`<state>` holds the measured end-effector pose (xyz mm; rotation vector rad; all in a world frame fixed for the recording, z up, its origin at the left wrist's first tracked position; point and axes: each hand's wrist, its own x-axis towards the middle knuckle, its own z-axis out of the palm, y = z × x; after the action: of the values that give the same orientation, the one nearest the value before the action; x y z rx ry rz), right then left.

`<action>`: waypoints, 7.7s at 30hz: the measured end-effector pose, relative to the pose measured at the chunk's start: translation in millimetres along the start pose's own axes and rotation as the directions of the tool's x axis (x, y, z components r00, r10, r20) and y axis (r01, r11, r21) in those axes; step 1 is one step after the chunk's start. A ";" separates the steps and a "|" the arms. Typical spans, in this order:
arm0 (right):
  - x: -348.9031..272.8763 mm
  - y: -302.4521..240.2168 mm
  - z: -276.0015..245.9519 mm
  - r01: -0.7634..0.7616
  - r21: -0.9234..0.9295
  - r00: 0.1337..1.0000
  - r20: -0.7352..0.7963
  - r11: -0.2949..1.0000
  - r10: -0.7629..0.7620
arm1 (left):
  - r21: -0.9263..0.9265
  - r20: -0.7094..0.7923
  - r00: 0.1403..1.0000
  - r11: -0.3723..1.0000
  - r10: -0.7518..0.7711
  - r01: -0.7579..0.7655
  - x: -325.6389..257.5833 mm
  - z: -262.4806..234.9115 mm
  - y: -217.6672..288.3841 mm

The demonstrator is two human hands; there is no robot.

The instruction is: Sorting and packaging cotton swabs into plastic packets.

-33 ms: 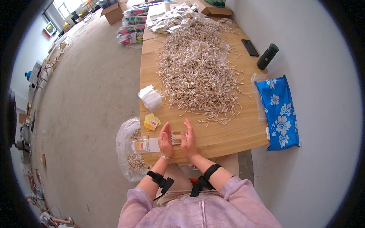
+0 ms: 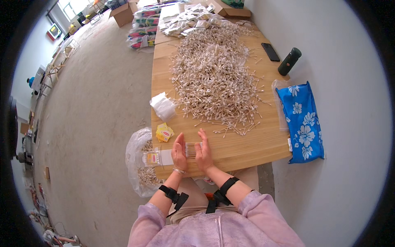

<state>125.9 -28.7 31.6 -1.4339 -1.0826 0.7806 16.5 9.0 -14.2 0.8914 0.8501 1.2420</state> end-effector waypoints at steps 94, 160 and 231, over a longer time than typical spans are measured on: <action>-14.3 14.2 -24.8 0.527 -0.790 0.832 0.554 0.313 -0.003 | 0.931 0.365 0.920 0.079 -0.147 -0.357 -59.6 10.3 52.8; -15.1 5.1 -24.8 0.463 -0.744 0.855 0.517 0.482 -0.022 | 0.965 0.233 0.927 0.185 -0.293 -0.184 -26.4 25.9 65.9; -49.0 -11.7 92.6 0.409 -0.743 0.856 0.513 0.530 0.058 | 0.868 -0.220 0.960 0.485 0.176 0.110 -8.9 -148.9 79.8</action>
<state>21.4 -39.9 22.9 -1.9028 -2.1931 0.4500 -151.7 22.4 -3.2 1.5741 1.8094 0.9136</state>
